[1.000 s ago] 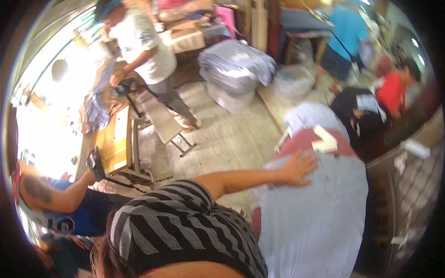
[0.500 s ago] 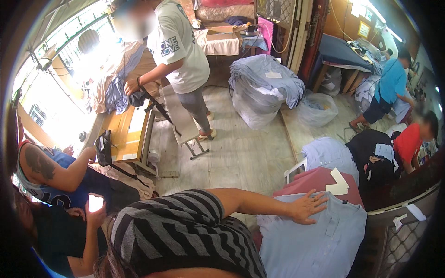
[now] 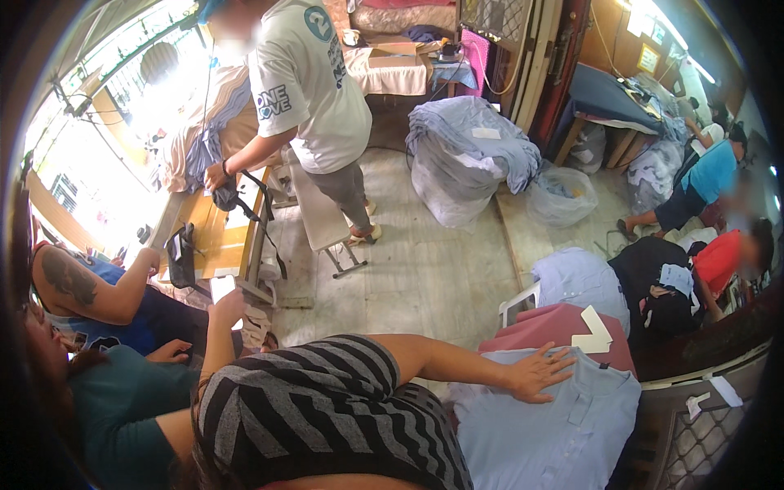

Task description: The person irons a blue collared shirt on a padded board using an iron, pressing the sleeves and front panels.

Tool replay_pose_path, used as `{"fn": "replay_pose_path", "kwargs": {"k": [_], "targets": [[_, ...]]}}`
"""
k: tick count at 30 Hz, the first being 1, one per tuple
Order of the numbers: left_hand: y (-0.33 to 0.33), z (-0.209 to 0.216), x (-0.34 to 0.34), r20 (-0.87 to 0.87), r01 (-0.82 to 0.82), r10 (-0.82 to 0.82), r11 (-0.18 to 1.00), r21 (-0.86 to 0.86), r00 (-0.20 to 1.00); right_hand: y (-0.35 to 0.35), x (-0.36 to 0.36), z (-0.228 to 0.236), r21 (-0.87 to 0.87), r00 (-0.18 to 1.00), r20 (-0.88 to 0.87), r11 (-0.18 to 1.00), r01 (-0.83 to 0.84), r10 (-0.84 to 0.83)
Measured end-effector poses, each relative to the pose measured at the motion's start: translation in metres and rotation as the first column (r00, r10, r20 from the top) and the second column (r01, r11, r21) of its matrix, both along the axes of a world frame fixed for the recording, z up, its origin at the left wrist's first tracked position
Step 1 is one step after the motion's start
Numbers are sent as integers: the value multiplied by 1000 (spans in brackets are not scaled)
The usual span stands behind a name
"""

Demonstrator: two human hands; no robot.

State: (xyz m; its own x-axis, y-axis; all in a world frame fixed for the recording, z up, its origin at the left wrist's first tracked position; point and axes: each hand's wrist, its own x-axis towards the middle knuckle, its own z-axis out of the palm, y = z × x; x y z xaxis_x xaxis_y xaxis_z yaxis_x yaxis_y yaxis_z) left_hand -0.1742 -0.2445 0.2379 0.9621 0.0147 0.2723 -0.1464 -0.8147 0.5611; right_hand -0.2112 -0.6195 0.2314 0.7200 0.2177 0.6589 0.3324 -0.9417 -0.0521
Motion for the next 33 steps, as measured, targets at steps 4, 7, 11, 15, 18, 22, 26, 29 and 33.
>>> {"fn": "replay_pose_path", "kwargs": {"k": [4, 7, 11, 15, 18, 22, 26, 29, 33], "targets": [[0, 7, -1, -33, 7, -7, 1000, 8, 999, -2, 2, 0, 9, 1000, 4, 1000, 4, -4], [0, 10, -3, -40, 0, 1, 1000, 10, 999, -2, 3, 1, 9, 1000, 6, 1000, 7, -7], [0, 11, -2, -34, -16, 17, 999, 29, 999, -3, 5, 1, 10, 1000, 8, 1000, 8, -8], [-2, 8, -2, -11, -28, 28, 999, 36, 1000, -8, 7, 2, 13, 1000, 16, 1000, 5, -6], [-2, 3, 0, 29, -43, 41, 998, 50, 999, -12, 8, 3, 11, 1000, 21, 1000, -1, 0], [-2, 6, -1, -3, -49, 49, 998, 50, 999, -16, 10, 1, 19, 1000, 14, 1000, -5, 5], [-3, 8, -1, -8, -48, 48, 997, 56, 999, -21, 11, 2, 15, 1000, 20, 1000, -3, 2], [-3, 4, -2, -4, -51, 52, 996, 66, 999, -24, 11, 2, 20, 1000, 21, 1000, -5, 5], [-1, 8, -1, -27, -38, 40, 996, 83, 999, -26, 9, 2, 22, 1000, 20, 1000, 0, -1]]}}
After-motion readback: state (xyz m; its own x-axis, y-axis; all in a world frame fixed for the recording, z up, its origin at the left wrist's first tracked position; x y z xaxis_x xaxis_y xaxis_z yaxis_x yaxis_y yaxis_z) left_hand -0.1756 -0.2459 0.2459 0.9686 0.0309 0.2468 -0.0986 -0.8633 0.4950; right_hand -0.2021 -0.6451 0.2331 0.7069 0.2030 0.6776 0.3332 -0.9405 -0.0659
